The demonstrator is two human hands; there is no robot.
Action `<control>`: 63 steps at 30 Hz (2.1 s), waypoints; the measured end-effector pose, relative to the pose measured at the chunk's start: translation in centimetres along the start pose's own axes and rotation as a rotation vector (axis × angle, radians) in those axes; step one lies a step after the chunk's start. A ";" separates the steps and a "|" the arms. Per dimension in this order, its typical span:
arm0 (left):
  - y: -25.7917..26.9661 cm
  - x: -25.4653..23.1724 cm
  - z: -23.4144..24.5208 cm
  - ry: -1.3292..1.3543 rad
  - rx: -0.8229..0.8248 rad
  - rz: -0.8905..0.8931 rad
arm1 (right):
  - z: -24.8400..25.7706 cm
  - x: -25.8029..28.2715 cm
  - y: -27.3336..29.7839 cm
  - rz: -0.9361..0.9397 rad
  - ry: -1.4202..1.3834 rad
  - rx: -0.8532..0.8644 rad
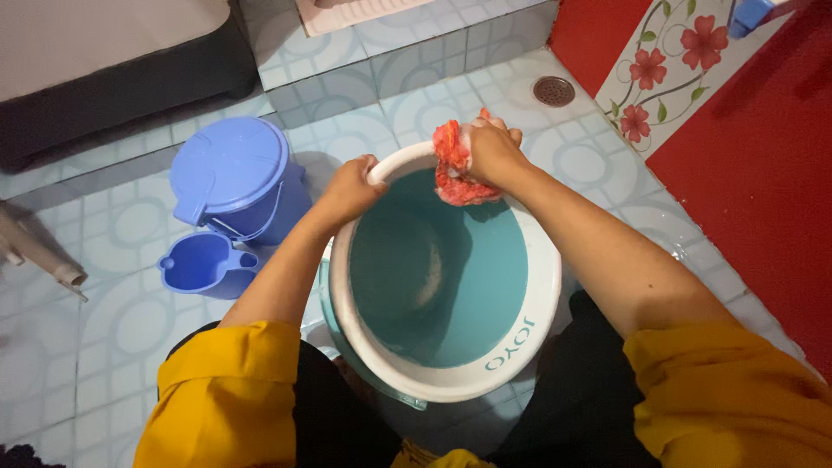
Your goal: The person scrubs the lid of a light blue bucket with a red cloth, then flips the bucket to scrub the handle and the interior rim. The person uses a red cloth to wipe the surfaces and dips it into the water inside the bucket to rinse it.
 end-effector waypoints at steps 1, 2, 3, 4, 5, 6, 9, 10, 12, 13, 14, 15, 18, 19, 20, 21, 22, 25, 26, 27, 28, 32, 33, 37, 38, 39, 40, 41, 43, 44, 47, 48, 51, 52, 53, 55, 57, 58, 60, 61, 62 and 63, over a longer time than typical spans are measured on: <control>0.0 0.0 0.0 -0.012 -0.009 0.008 | 0.0 0.0 -0.1 0.016 -0.010 -0.029; -0.1 -0.1 -0.1 -0.024 -0.018 0.017 | -0.3 -0.3 -0.4 0.031 -0.020 -0.057; -0.2 -0.1 -0.2 -0.037 -0.026 0.026 | -0.9 -0.8 -0.8 0.047 -0.032 -0.085; -0.1 0.1 -0.2 -0.005 -0.035 0.044 | -1.3 -1.3 -1.3 0.087 -0.063 -0.167; 0.1 0.4 -0.3 0.027 -0.044 0.062 | -1.8 -1.9 -1.7 0.126 -0.094 -0.248; 0.2 0.6 -0.3 0.060 -0.053 0.079 | -2.1 -2.9 -2.0 0.165 -0.126 -0.330; 0.8 2.0 0.2 0.112 -0.142 0.180 | -5.4 -8.3 -2.7 -0.121 -0.201 0.046; 1.0 2.6 0.3 0.143 -0.150 0.193 | -6.7 -9.9 -2.5 -0.215 -0.226 0.172; 1.1 3.4 0.7 0.202 -0.172 0.213 | -8.6 -13.2 -2.1 -0.400 -0.272 0.417; 1.2 3.6 0.7 0.206 -0.167 0.189 | -9.4 -14.9 -1.6 -0.497 -0.293 0.542; 1.3 3.7 0.8 0.209 -0.161 0.165 | -8.9 -15.5 -2.6 -0.393 -0.146 0.461; 1.5 3.7 0.8 0.212 -0.152 0.142 | -8.5 -15.1 -3.9 -0.291 -0.004 0.380; 1.9 3.9 1.7 0.107 -0.131 0.184 | -5.4 -13.6 -4.7 -0.239 -0.036 0.123; 1.9 3.5 1.7 0.098 -0.124 0.153 | -3.5 -12.9 -4.5 -0.200 -0.107 0.097; 1.8 3.2 1.5 0.090 -0.117 0.122 | -2.0 -11.6 -4.5 -0.163 -0.179 0.071; 1.6 2.7 1.2 0.083 -0.110 0.088 | -1.0 -9.8 -4.3 -0.131 -0.115 -0.015; 1.3 2.1 0.5 0.099 -0.100 0.062 | -0.1 -8.2 -4.1 -0.099 -0.051 -0.101; 0.6 1.1 -1.3 0.111 -0.081 0.001 | -0.3 -5.2 -3.0 -0.054 -0.033 -0.298; 0.5 0.9 -1.6 0.096 -0.086 -0.008 | -0.7 -5.2 -2.8 -0.049 -0.055 -0.354; 0.8 1.0 -1.8 0.086 -0.096 -0.011 | -1.4 -5.9 -3.2 -0.085 -0.062 -0.295; 1.2 1.5 -1.9 0.105 -0.102 0.025 | -2.1 -7.1 -3.8 -0.121 -0.068 -0.236; 2.1 2.6 -0.6 0.078 -0.167 0.117 | -6.1 -16.4 -4.2 -0.307 -0.177 0.244; 2.3 2.8 -0.4 0.046 -0.187 0.131 | -7.0 -17.7 -4.5 -0.315 -0.219 0.294; 2.9 3.0 0.4 -0.008 -0.129 0.127 | -6.2 -16.6 -5.6 -0.320 0.078 0.224; 2.9 3.2 0.9 0.001 -0.114 0.163 | -5.1 -15.2 -5.4 -0.311 0.024 0.162; 3.0 3.3 1.1 0.009 -0.101 0.200 | -3.9 -13.4 -5.0 -0.303 -0.030 0.100; 3.1 2.7 1.2 -0.038 -0.128 0.144 | -2.6 -11.4 -4.6 -0.277 -0.017 0.081; 2.8 1.9 1.0 -0.084 -0.157 0.082 | -1.4 -9.2 -4.2 -0.253 -0.001 0.057; 2.6 0.7 0.3 -0.171 -0.165 0.068 | 0.5 -3.4 -1.9 0.072 0.051 -0.232; 2.7 0.3 -0.5 -0.212 -0.144 0.115 | 0.8 -0.7 -0.4 0.188 0.208 -0.346; 2.7 -1.8 -2.7 -0.269 -0.152 0.093 | -0.3 5.3 0.9 0.339 0.251 -0.401; 2.7 -2.3 -3.0 -0.275 -0.167 0.055 | -0.3 6.2 1.4 0.439 0.308 -0.457; 2.8 -1.8 -2.1 -0.288 -0.124 0.026 | -1.2 5.4 1.0 0.532 0.322 -0.456; 2.9 -1.4 -1.7 -0.271 -0.113 0.031 | -1.0 3.1 -0.3 0.421 0.225 -0.347; 3.0 -0.9 -1.1 -0.259 -0.108 0.032 | -0.6 0.4 -1.8 0.313 0.130 -0.244; 3.3 -0.1 0.0 -0.221 -0.115 0.076 | 0.0 -6.0 -3.6 0.109 0.118 -0.123; 3.6 0.6 1.0 -0.173 -0.140 0.160 | -0.5 -11.6 -3.9 -0.011 0.139 -0.002; 3.6 0.6 1.1 -0.169 -0.137 0.177 | -1.4 -13.3 -3.7 -0.055 0.124 0.070; 3.5 0.6 1.2 -0.159 -0.127 0.212 | -3.3 -14.6 -3.2 -0.181 0.045 0.256; 3.3 0.3 1.2 -0.195 -0.128 0.199 | -3.1 -13.3 -3.4 -0.147 0.109 0.123; 3.1 -0.1 1.2 -0.232 -0.129 0.185 | -2.8 -11.4 -3.2 -0.112 0.173 -0.010; 3.1 -0.4 1.3 -0.270 -0.129 0.173 | -2.1 -9.1 -2.7 -0.075 0.235 -0.142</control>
Point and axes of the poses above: each hand's wrist, its own y-axis away from the middle knuckle, its own z-axis out of the back of the hand, x = y × z, the point moved 5 cm from there along -y, towards the middle knuckle, and after that the axes turned 13 degrees about x, right-handed, at the moved point
